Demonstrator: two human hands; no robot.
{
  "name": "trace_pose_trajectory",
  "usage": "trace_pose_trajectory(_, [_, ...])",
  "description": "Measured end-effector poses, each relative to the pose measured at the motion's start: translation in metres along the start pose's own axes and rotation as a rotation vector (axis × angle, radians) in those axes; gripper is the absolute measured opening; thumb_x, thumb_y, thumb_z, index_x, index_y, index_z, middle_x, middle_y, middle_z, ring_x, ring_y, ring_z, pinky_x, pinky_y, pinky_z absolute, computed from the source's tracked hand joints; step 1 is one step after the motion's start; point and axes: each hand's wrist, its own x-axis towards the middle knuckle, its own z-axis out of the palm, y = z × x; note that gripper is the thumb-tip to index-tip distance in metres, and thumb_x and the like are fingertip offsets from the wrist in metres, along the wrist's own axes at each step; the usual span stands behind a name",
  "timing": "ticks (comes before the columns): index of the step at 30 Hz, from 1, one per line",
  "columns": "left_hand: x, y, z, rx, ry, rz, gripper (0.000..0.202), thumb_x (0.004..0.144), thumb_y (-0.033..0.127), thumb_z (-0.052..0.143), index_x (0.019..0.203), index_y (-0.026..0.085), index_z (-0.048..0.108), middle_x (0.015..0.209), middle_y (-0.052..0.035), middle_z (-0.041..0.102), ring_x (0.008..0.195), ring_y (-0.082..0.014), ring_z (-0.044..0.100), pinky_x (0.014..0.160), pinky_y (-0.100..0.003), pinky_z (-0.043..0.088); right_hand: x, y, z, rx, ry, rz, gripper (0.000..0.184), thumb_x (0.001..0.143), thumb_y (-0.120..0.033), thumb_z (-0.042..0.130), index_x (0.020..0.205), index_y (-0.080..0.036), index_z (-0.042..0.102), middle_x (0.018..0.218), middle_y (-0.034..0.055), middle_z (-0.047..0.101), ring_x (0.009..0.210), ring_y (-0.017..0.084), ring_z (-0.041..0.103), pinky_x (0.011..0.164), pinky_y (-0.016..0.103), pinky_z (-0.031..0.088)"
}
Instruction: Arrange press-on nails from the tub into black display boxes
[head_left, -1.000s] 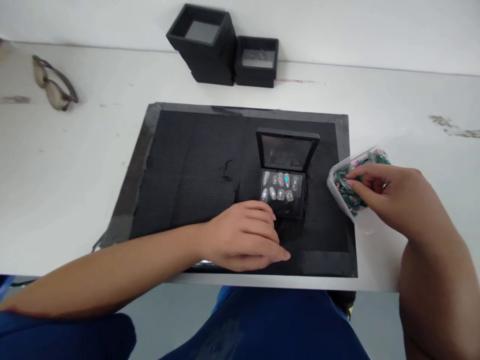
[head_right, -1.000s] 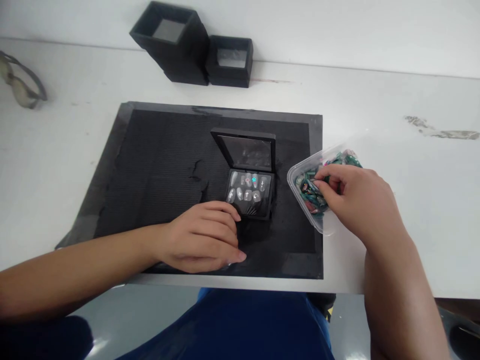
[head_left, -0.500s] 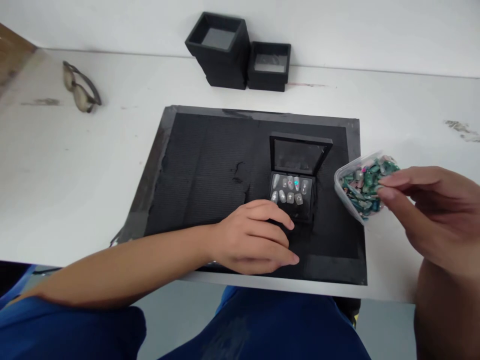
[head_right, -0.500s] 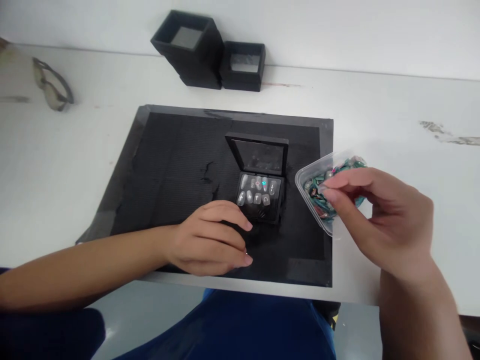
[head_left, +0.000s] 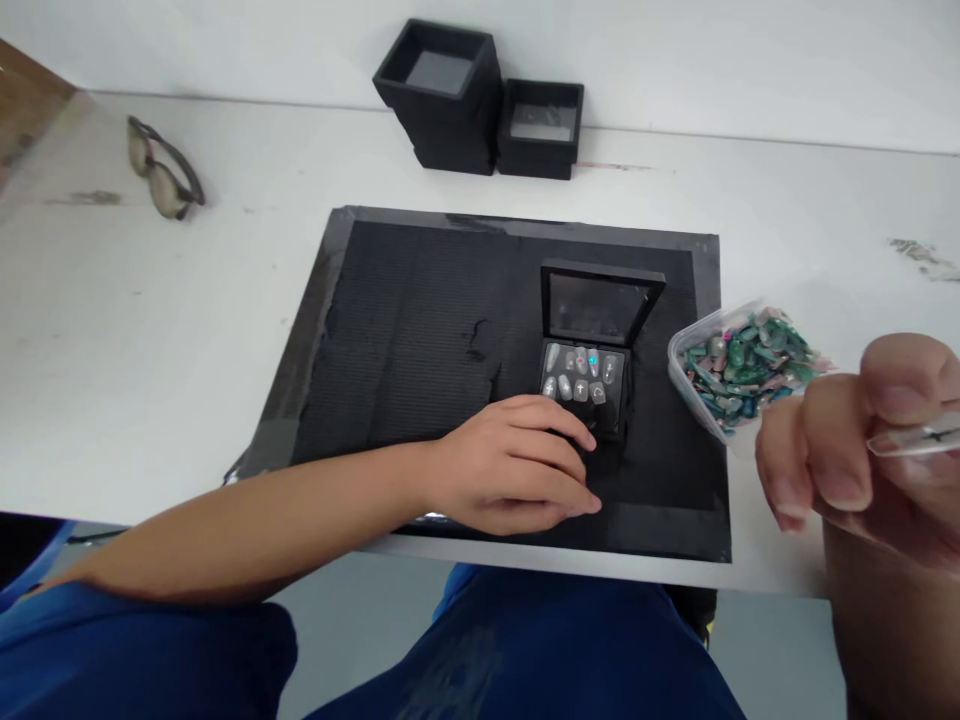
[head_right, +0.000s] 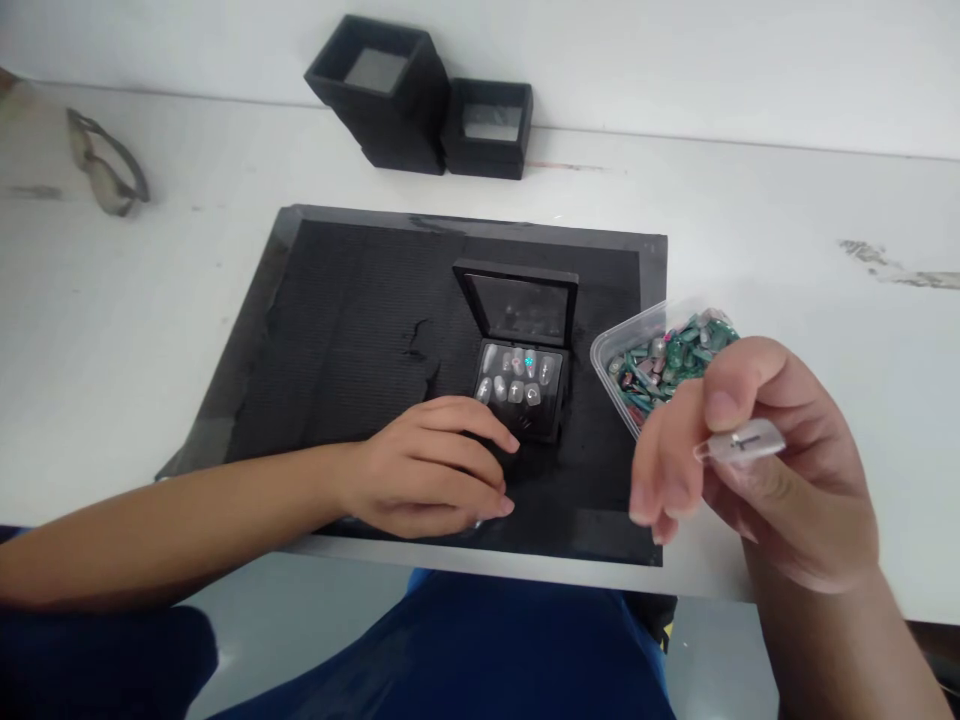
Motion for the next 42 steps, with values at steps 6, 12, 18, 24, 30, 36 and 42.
trace_pose_trajectory(6, [-0.001,0.000,0.000,0.080,0.123,0.010,0.013,0.088,0.021,0.066,0.098,0.023,0.074,0.105,-0.0072,0.075,0.105,-0.0183,0.071,0.091,-0.032,0.064,0.007,0.003,0.006,-0.019,0.042,0.122,0.011,0.100,-0.028,0.053,0.107,-0.031,0.061,0.076,-0.0005,0.065,0.067,0.018,0.068,0.044,0.029,0.058])
trace_pose_trajectory(12, [0.001,-0.001,0.000,0.055,0.090,0.028,0.012,0.088,0.021,0.066,0.098,0.022,0.073,0.101,-0.0063,0.076,0.100,-0.0191,0.073,0.087,-0.033,0.065,0.009,0.005,0.011,-0.050,0.133,0.114,0.017,0.101,-0.021,0.046,0.100,-0.030,0.060,0.071,-0.0029,0.065,0.054,0.017,0.064,0.043,0.030,0.054])
trace_pose_trajectory(18, [0.002,-0.001,0.000,0.037,0.063,0.023,0.011,0.089,0.023,0.065,0.098,0.023,0.072,0.096,-0.0039,0.078,0.092,-0.0171,0.074,0.081,-0.030,0.063,0.004,0.010,0.015,-0.242,0.136,-0.004,0.016,0.100,-0.018,0.044,0.101,-0.026,0.058,0.067,-0.0023,0.061,0.053,0.016,0.060,0.049,0.033,0.050])
trace_pose_trajectory(24, [0.004,0.001,0.004,0.082,0.130,-0.033,0.011,0.090,0.025,0.068,0.100,0.023,0.069,0.093,-0.0021,0.079,0.088,-0.0151,0.075,0.080,-0.029,0.060,0.003,0.021,0.033,-0.962,-0.218,-0.209,0.015,0.090,-0.010,0.056,0.094,-0.024,0.056,0.074,-0.0021,0.065,0.060,0.012,0.059,0.055,0.026,0.044])
trace_pose_trajectory(30, [0.008,0.002,0.014,0.145,0.323,0.072,0.024,0.083,0.039,0.080,0.095,0.022,0.067,0.088,-0.0008,0.079,0.079,-0.0150,0.075,0.071,-0.029,0.061,0.003,0.038,0.055,-1.088,-0.372,-0.269,0.012,0.094,-0.015,0.051,0.085,-0.021,0.055,0.066,-0.0035,0.061,0.056,0.011,0.050,0.056,0.026,0.039])
trace_pose_trajectory(36, [0.009,0.004,0.008,0.254,0.310,0.120,0.020,0.081,0.040,0.082,0.092,0.027,0.073,0.078,0.0042,0.076,0.072,-0.0124,0.074,0.068,-0.026,0.061,0.001,0.040,0.056,-0.756,-0.373,0.078,0.012,0.094,-0.015,0.053,0.085,-0.022,0.056,0.070,-0.0040,0.061,0.060,0.008,0.053,0.057,0.021,0.042])
trace_pose_trajectory(42, [0.008,-0.001,0.009,0.176,0.373,0.024,0.022,0.077,0.038,0.085,0.086,0.024,0.070,0.072,0.0061,0.072,0.067,-0.0090,0.072,0.066,-0.022,0.058,0.005,0.044,0.051,-0.653,-0.245,0.197,0.016,0.100,-0.029,0.054,0.090,-0.021,0.065,0.075,-0.0012,0.065,0.064,0.010,0.057,0.056,0.022,0.045])
